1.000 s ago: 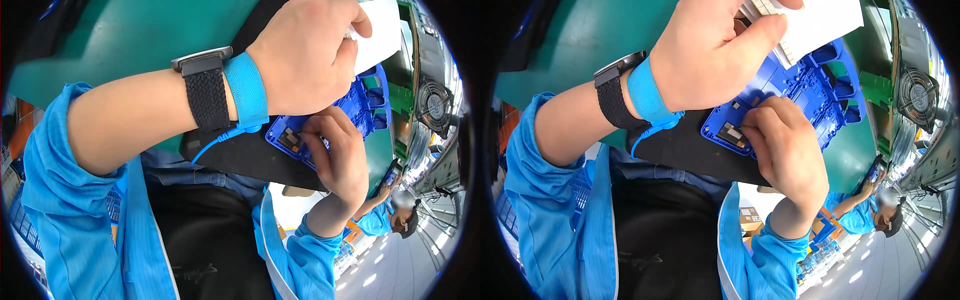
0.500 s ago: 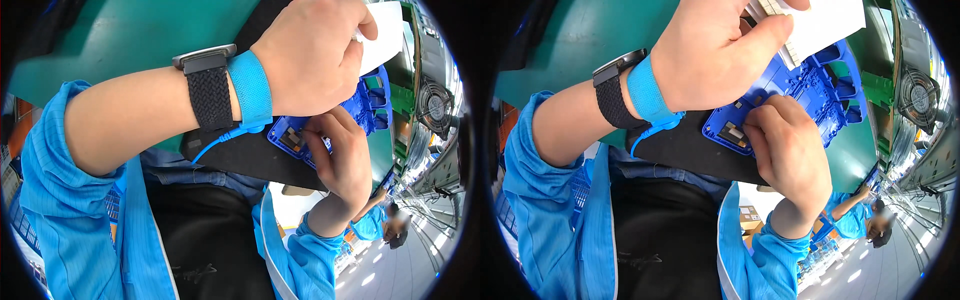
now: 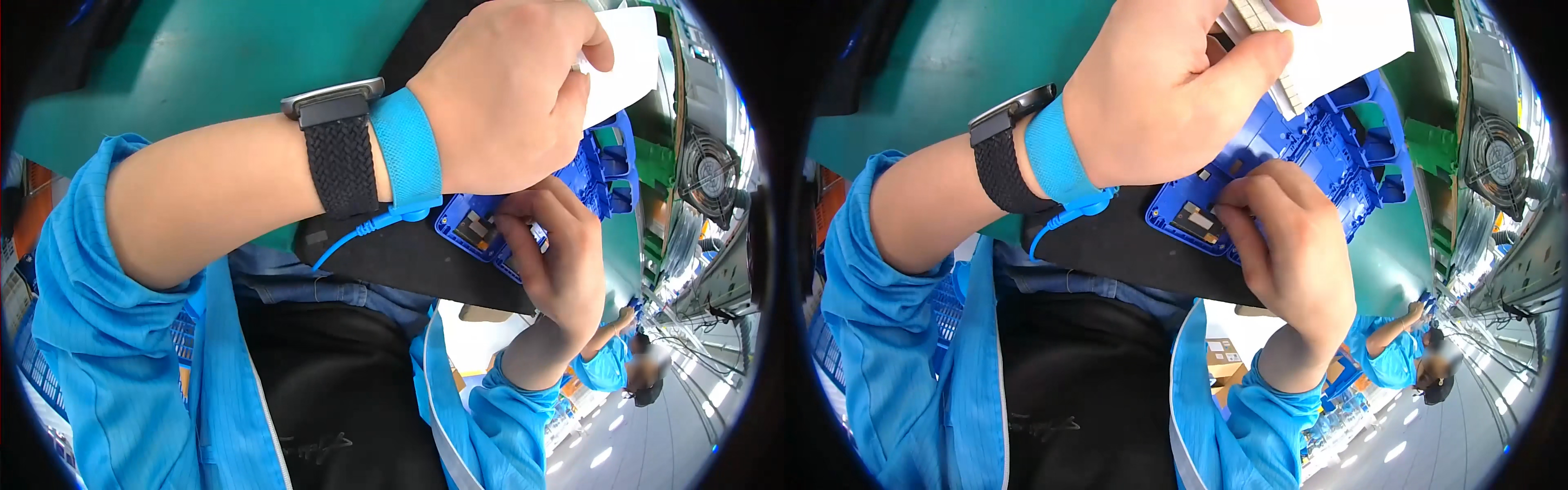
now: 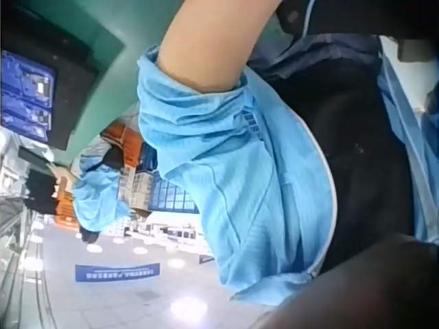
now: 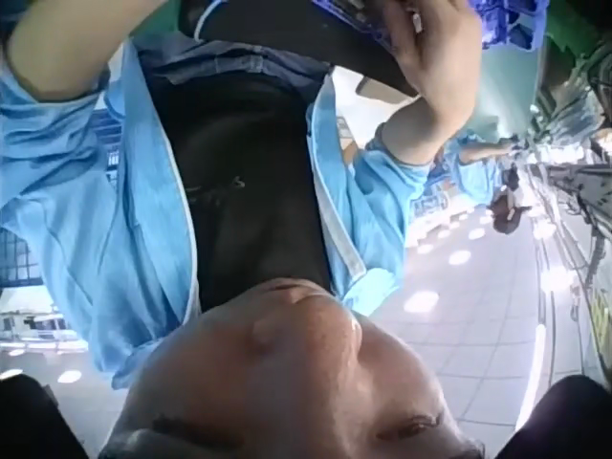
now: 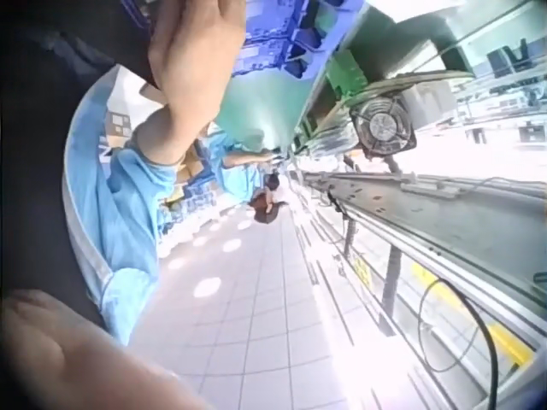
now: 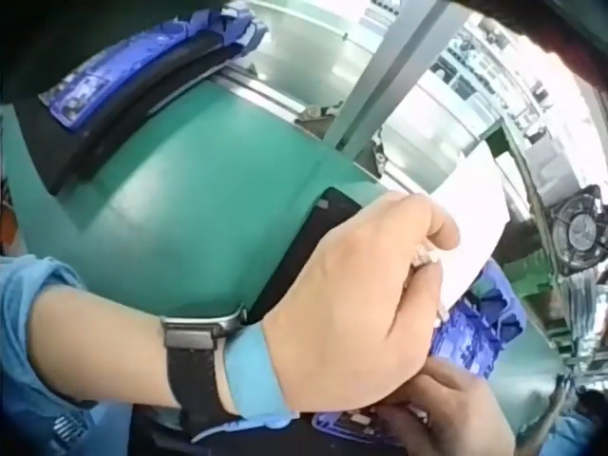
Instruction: Applying small stickers to internal components of electronic devices on an assembly line.
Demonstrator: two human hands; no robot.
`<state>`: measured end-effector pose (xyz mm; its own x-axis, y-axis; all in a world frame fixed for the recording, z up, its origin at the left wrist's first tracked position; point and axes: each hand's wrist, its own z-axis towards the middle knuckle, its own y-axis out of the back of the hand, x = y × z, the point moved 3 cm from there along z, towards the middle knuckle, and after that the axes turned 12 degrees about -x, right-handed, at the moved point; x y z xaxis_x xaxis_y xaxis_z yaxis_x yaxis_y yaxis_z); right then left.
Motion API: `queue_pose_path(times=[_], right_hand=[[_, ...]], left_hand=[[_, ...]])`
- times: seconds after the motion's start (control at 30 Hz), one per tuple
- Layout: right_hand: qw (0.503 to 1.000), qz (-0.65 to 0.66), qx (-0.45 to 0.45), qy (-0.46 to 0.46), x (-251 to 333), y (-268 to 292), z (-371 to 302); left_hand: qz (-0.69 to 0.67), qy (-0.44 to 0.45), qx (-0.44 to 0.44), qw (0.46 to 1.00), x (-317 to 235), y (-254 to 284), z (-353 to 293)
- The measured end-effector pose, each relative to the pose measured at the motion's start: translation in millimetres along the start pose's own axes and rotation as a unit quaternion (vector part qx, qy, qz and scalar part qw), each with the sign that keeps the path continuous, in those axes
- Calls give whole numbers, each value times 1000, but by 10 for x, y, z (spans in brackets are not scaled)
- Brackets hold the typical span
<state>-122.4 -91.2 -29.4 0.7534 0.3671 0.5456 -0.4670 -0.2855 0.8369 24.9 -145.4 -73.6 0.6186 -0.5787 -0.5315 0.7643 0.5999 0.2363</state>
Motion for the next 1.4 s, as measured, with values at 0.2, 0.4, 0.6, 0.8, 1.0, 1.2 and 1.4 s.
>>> queue_pose_path(times=[0.2,0.4,0.6,0.8,1.0,1.2,1.4], right_hand=[[999,-46,0,19,25,-23,8],[996,-3,-91,5,60,-25,57],[994,-17,-103,29,73,-171,80],[991,-70,-91,72,111,-204,99],[997,-28,-52,45,103,-122,140],[996,-59,-30,65,123,-131,182],[995,-69,-15,77,148,-133,214]], left_hand=[[50,-12,32,998,-30,41,48],[47,-35,17,998,14,-34,2],[71,-26,30,997,-40,61,27],[67,-2,39,997,-82,170,72],[64,-2,43,997,-69,134,76],[71,-13,31,997,-83,210,79],[72,-12,27,997,-74,229,86]])
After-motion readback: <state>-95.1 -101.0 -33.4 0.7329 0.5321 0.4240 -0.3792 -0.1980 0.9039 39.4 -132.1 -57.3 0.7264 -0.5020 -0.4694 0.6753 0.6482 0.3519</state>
